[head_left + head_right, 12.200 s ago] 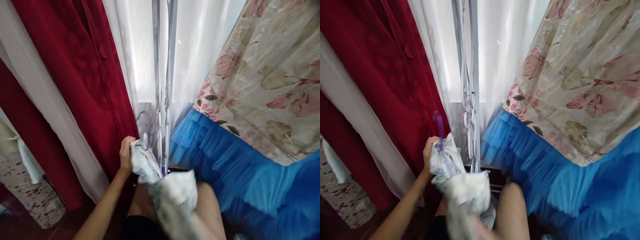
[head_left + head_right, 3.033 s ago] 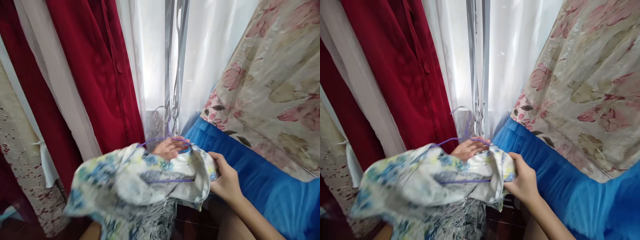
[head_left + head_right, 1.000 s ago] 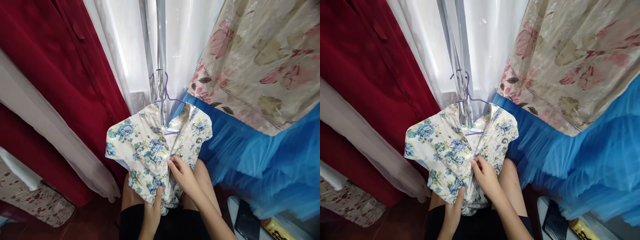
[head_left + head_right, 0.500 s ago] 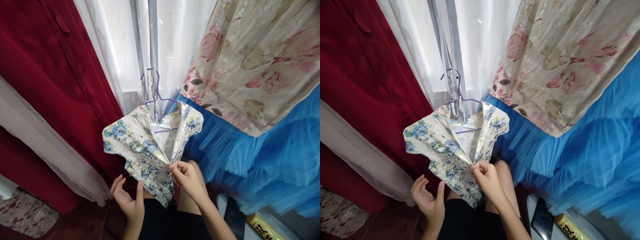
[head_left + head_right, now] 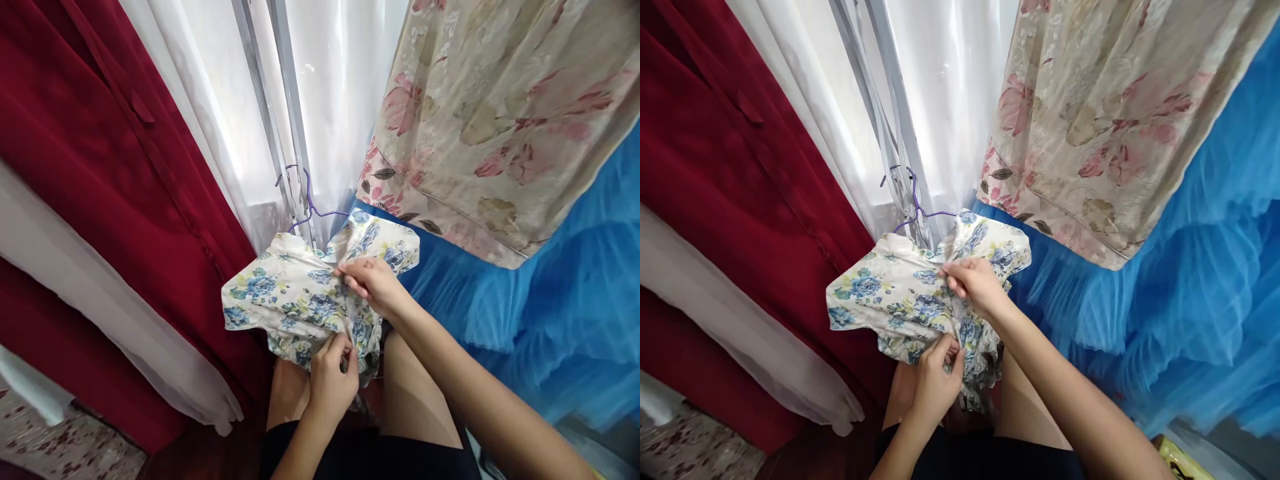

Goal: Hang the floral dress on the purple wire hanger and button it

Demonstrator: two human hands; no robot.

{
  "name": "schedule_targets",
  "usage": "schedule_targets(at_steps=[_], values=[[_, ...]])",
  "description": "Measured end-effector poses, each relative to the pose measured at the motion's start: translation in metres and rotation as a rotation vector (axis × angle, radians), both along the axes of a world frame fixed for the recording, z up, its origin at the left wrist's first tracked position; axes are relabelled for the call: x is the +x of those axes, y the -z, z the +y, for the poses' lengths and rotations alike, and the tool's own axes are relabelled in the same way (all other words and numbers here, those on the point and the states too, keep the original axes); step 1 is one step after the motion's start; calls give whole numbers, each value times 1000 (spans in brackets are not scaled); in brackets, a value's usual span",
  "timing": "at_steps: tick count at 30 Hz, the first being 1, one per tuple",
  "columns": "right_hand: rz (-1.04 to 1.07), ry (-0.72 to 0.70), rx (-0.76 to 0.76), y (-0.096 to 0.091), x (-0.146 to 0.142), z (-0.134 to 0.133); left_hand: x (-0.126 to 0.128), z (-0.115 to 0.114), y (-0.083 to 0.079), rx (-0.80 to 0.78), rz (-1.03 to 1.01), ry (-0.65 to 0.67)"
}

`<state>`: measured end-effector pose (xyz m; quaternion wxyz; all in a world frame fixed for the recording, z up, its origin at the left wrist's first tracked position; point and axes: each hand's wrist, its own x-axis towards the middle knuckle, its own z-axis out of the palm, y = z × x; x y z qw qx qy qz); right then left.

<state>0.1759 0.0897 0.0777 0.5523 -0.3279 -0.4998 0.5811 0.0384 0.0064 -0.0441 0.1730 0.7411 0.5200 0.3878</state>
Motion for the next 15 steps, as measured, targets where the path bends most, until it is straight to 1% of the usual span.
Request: schedule_targets(at_steps=[2,4,6,8,9,10,11,13,14,15], values=[[64,-4,40,-27,-9,16,-4,-1,-3,-34,128,9],[108,15,75,-43,-18,23,-9,0,-3,-73,229,37],[101,26,98,-45,-23,22,-16,1,-2,-117,242,82],[47,27,107,-37,-23,16,-25,5,-7,-146,147,120],[16,33,114,-31,-22,13,-29,9,-13,-129,68,121],[-14,42,124,-25,-21,9,-34,14,-23,-78,-23,101],[-37,53,137,-20,-20,6,-39,21,-37,9,-117,64],[-64,72,165,-14,-16,1,-45,38,-71,255,-250,-35],[-71,78,180,-14,-15,-1,-47,48,-89,375,-261,-52],[-78,81,192,-15,-13,-1,-48,58,-107,460,-214,-50]])
